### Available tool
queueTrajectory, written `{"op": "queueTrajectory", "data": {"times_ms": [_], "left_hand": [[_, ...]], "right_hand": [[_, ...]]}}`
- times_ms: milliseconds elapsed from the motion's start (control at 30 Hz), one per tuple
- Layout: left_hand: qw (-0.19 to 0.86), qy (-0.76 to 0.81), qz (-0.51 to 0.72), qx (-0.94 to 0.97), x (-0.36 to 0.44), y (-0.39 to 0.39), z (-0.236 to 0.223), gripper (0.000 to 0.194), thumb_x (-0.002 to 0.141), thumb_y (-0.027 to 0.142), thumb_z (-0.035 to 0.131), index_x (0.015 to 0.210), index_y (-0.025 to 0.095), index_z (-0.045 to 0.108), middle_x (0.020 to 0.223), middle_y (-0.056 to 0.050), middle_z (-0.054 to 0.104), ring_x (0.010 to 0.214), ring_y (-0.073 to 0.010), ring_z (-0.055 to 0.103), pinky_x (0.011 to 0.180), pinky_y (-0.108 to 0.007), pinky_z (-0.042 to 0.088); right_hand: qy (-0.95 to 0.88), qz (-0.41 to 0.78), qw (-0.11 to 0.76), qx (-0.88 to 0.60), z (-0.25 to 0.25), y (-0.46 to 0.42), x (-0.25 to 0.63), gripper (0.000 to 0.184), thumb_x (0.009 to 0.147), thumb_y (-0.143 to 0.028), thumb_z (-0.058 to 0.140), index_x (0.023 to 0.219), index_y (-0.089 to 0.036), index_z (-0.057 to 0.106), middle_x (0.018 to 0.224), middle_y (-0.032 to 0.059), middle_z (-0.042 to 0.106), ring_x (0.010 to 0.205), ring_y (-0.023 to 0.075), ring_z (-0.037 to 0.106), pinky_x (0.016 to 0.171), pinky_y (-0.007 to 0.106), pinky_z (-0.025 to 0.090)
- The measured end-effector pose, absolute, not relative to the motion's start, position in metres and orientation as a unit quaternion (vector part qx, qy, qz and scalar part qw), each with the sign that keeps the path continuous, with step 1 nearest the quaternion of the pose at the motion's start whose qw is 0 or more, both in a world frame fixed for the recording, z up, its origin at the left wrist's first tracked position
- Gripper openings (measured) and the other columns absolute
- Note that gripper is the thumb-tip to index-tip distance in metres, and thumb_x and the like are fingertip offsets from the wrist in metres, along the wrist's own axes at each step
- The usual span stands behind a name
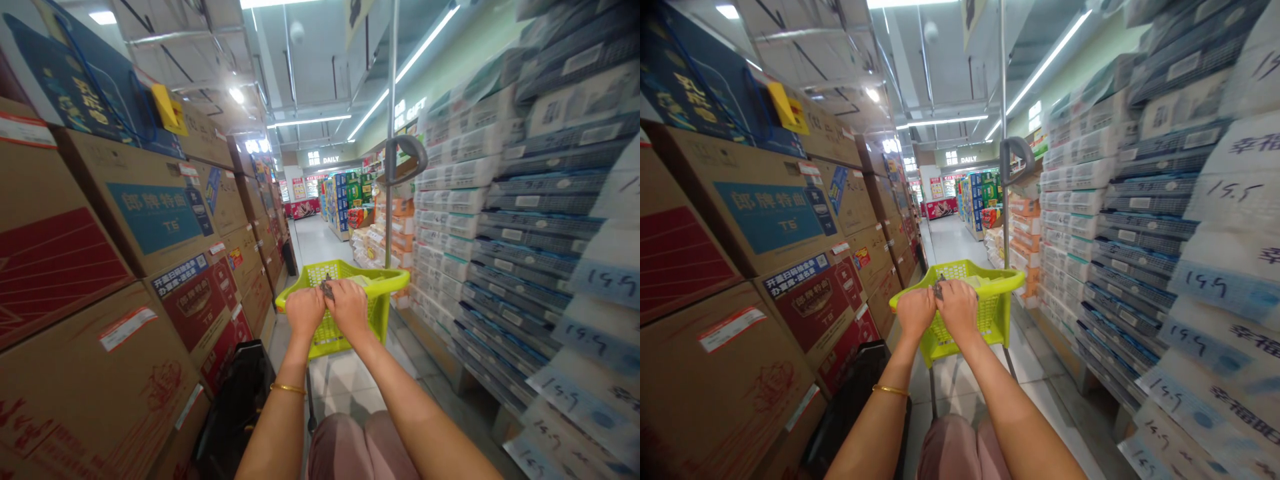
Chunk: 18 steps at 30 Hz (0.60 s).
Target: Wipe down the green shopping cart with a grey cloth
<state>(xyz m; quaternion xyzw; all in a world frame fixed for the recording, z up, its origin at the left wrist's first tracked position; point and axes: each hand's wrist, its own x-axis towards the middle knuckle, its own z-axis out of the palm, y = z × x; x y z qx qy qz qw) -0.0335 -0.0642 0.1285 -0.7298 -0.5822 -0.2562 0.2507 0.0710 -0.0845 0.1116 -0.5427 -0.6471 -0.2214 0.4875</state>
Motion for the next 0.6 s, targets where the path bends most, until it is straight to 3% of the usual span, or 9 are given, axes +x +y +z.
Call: {"op": "queueTrajectory", "data": {"times_ms": [333,600], "left_hand": [[0.255,-0.595,-0.283,-0.708,-0.029,-0.061,0.123,0.056,0.091,0.029,0.022,0.069,0.01,0.069,0.07,-0.014,0.068,0.066,-0.0233,0.063,0.059,-0.031,0.035],[0.243,-0.602,-0.274,-0.709,-0.028,-0.065,0.126,0.055,0.091,0.028,0.021,0.071,0.009,0.069,0.071,-0.015,0.068,0.067,-0.0228,0.063,0.059,-0.03,0.035]], "right_hand": [[-0.564,-0.222,0.529,-0.595,0.108,-0.076,0.129,0.02,0.084,-0.023,0.05,0.094,-0.018,0.066,0.085,0.0063,0.063,0.082,0.0204,0.05,0.073,0.03,0.034],[-0.59,-0.214,0.523,-0.577,0.111,-0.084,0.084,0.017,0.085,-0.026,0.052,0.091,-0.02,0.066,0.085,0.005,0.064,0.083,0.0196,0.051,0.075,0.031,0.032]]}}
